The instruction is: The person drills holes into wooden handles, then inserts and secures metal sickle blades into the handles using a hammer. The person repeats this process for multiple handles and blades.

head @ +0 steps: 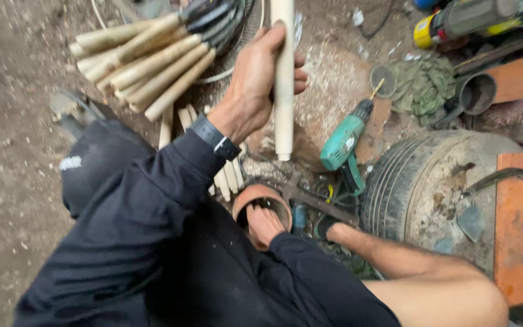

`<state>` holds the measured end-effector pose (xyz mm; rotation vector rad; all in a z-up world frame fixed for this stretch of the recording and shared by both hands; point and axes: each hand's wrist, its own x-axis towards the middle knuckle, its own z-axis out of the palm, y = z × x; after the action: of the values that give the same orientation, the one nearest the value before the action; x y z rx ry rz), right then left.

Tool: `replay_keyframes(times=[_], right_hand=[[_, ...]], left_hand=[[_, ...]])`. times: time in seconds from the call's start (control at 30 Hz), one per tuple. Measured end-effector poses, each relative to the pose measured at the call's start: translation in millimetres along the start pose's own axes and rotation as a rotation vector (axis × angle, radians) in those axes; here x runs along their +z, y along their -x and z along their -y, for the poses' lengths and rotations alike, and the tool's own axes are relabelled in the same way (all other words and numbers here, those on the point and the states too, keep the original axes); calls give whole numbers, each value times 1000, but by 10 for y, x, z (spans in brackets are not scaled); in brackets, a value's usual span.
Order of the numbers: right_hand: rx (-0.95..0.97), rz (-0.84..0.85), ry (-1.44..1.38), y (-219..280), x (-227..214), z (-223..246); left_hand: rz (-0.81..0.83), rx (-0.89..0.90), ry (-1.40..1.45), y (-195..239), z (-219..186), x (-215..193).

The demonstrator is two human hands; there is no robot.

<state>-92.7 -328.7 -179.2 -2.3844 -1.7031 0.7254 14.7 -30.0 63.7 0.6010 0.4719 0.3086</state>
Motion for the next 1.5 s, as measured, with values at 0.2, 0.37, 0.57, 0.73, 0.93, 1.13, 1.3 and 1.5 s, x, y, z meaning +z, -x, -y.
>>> replay_keyframes(times=[0.2, 0.37, 0.57, 0.73, 0.93, 1.13, 1.3, 1.5], right_hand=[[262, 91, -683, 152, -1578, 157], [285, -412, -1120, 185, -2736, -4], [219, -676, -1229, 112, -2959, 65], [202, -691, -1253, 117, -2970, -3], [269, -737, -1288, 164, -2939, -20], [271, -754, -1262, 162, -2920, -47], [236, -800, -1465, 105, -2856, -71], [231, -818, -1130, 52, -2849, -3]], left_hand=[[-36, 228, -117, -84, -74, 7], [-89, 168, 209, -8, 73, 129], [-128, 131, 295, 51, 334, 230], [-141, 180, 256, -25, 327, 336], [-138, 193, 264, -24, 394, 438], [-152, 241, 224, -1, 434, 473], [-148, 236, 222, 7, 504, 482], [-251, 138, 221, -85, 669, 266]])
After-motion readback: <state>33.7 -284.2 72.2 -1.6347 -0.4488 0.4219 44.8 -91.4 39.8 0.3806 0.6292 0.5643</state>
